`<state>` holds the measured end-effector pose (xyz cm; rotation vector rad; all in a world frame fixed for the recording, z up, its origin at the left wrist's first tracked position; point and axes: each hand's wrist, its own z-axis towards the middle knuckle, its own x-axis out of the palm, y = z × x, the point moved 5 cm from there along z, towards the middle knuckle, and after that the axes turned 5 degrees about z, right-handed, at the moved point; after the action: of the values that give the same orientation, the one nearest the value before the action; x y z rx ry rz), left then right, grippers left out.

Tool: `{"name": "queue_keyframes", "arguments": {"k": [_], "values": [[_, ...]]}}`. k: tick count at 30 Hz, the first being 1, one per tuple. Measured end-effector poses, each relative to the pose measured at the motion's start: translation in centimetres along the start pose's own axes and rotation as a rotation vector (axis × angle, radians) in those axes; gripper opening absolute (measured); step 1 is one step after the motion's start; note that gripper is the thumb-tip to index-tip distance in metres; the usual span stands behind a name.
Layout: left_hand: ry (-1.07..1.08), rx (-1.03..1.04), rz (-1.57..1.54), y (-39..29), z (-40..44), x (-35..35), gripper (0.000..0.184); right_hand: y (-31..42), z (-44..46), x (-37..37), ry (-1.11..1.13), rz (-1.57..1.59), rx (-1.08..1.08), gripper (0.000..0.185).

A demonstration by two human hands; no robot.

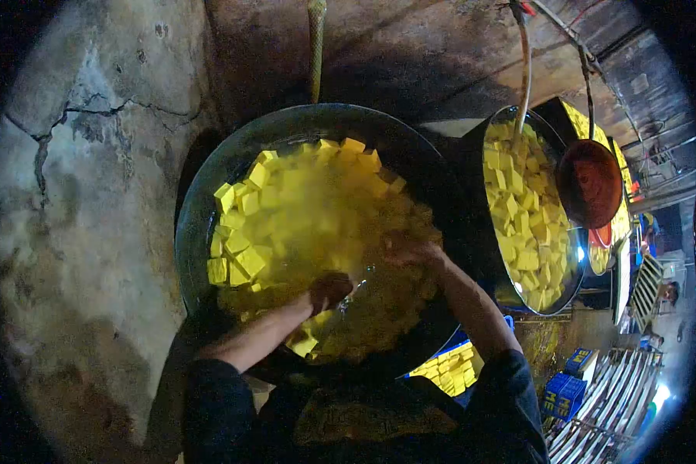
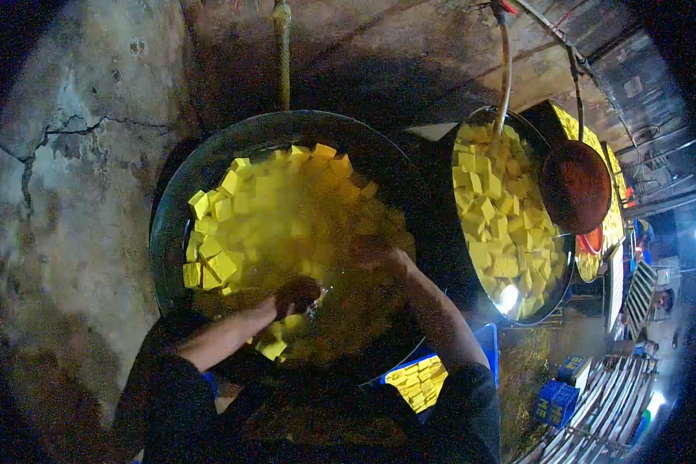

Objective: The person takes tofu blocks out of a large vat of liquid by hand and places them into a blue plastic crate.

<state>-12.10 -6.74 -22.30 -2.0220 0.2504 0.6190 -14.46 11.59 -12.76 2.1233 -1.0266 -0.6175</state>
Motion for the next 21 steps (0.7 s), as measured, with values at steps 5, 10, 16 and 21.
{"name": "queue_keyframes", "arguments": {"k": [5,10,16,21], "values": [[-0.34,-0.166,-0.392,-0.4,-0.7,-9.3,0.04,-2.3,7.6,-4.2,-0.324,-0.584,0.164,0.039],[-0.363,-0.405,0.047,5.2,5.6,-10.7,0.039,-3.5,13.0,-3.5,-0.454,-0.851,0.117,0.042],[-0.321,-0.441,0.071,10.5,8.0,-7.6,0.051,-4.2,14.3,-3.9,-0.472,-0.735,-0.03,0.047],[-0.571,0.063,-0.803,8.0,5.0,-8.9,0.049,-4.6,9.3,-5.5,-0.298,-0.095,-0.32,0.05]]}}
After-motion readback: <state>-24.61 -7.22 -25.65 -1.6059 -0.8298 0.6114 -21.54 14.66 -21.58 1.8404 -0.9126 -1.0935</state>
